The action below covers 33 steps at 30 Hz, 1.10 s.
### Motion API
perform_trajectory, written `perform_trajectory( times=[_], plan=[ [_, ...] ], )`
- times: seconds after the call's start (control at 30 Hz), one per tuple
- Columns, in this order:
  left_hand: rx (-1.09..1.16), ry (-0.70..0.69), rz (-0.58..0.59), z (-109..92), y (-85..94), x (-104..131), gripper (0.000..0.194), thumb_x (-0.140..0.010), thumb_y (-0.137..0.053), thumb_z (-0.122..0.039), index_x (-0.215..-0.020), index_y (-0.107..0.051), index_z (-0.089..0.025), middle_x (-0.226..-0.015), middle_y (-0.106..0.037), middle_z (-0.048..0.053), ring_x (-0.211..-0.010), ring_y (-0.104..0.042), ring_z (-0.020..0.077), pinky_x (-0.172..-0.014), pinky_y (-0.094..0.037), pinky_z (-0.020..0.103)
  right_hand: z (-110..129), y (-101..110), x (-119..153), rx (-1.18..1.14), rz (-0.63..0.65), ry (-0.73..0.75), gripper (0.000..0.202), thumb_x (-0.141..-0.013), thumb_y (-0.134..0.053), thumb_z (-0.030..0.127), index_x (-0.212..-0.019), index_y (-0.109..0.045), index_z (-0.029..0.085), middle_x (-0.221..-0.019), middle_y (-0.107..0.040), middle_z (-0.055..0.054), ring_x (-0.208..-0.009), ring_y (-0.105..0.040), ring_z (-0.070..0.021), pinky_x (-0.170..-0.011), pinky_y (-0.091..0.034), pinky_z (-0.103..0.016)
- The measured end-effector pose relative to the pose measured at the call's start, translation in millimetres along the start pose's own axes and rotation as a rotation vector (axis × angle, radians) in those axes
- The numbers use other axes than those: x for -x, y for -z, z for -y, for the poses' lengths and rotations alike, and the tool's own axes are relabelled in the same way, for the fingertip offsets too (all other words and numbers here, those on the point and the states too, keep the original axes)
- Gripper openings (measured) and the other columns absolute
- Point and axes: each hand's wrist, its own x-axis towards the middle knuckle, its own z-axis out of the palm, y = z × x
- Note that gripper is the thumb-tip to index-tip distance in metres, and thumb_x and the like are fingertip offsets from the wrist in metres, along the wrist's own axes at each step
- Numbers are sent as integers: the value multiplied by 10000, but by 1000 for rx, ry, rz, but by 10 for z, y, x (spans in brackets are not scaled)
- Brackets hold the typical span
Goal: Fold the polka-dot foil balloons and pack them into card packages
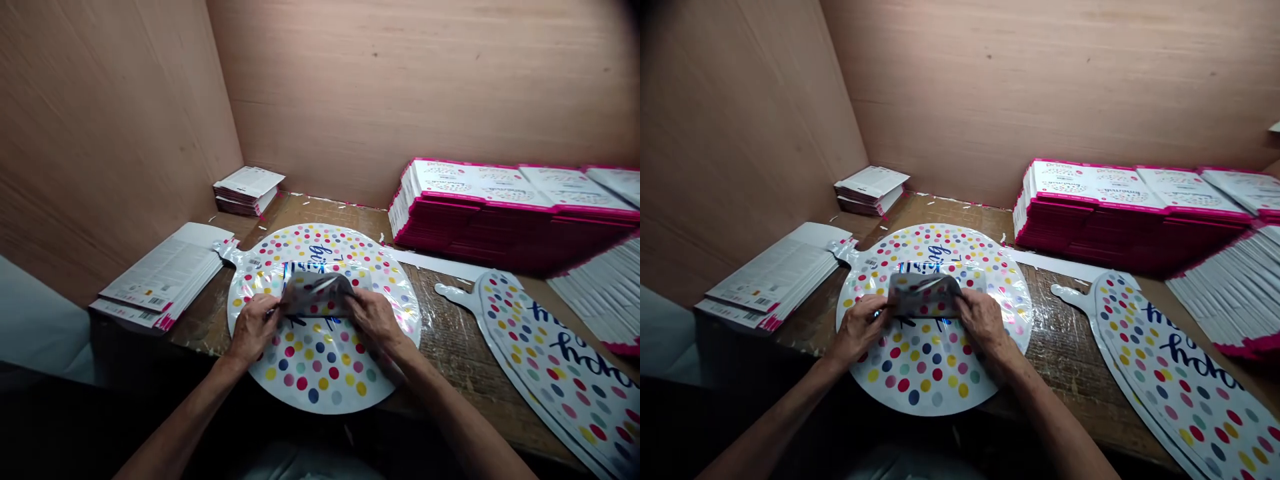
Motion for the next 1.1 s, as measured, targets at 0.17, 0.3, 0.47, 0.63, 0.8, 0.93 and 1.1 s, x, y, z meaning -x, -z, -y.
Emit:
perform_trajectory(
  times=[0.17,0.3,0.47,0.63,0.8,0.93,1.1],
  plan=[
    [41,444,18,-51,-56,-186,423,-817,-564,-398,-1142,-609,-131,-737,-735,48,-914,-698,271,-888,-505,414,239,-122,-170,244,-162,-129,349,-968,-464,397,-1080,-661,132,-954,-694,-144,-871,-649,-272,-742,-479,-353],
    [33,578,73,-118,-15,-343,401,-779,-600,-331,-1130,-592,-139,-753,-750,55,-856,-715,272,-826,-511,391,617,-322,-116,316,-270,337,460,-908,-541,277,-1322,-523,78,-1243,-593,-204,-1109,-546,-316,-954,-439,-441],
    [-76,570,65,-212,162,-337,368,-836,-560,-401,-1099,-621,-151,-797,-755,76,-898,-711,287,-830,-528,394,943,-549,-231,471,-50,405,326,-885,-447,74,-1173,-597,42,-1022,-639,-183,-912,-570,-282,-843,-481,-422],
    [-176,-231,67,-126,268,-366,447,-818,-431,-97,-1190,-644,-221,-1262,-668,68,-1307,-501,243,-1082,-411,428,644,-283,44,412,30,637,417,-932,-469,138,-1348,-492,155,-1253,-574,-152,-1128,-526,-272,-1009,-413,-437],
    [-167,-425,489,83,128,-524,607,-722,-459,-20,-1239,-647,-277,-1360,-601,64,-1360,-451,275,-1052,-437,417,138,-20,328,138,161,760,423,-939,-479,166,-1357,-508,228,-1390,-526,-129,-1240,-502,-261,-1049,-395,-438],
    [27,-251,427,71,51,-539,526,-734,-457,-91,-1208,-650,-214,-1255,-651,79,-1191,-589,251,-998,-472,373,-53,-73,109,-298,-66,304,304,-996,-376,290,-1100,-641,184,-1048,-701,-82,-924,-651,-206,-787,-509,-306],
    [84,161,104,-127,-163,-435,358,-869,-501,-371,-1145,-608,-170,-811,-707,36,-875,-667,238,-803,-527,355,111,-117,-373,-157,-101,-217,397,-978,-466,448,-771,-648,163,-738,-688,-58,-684,-624,-184,-604,-424,-259]
  ],
)
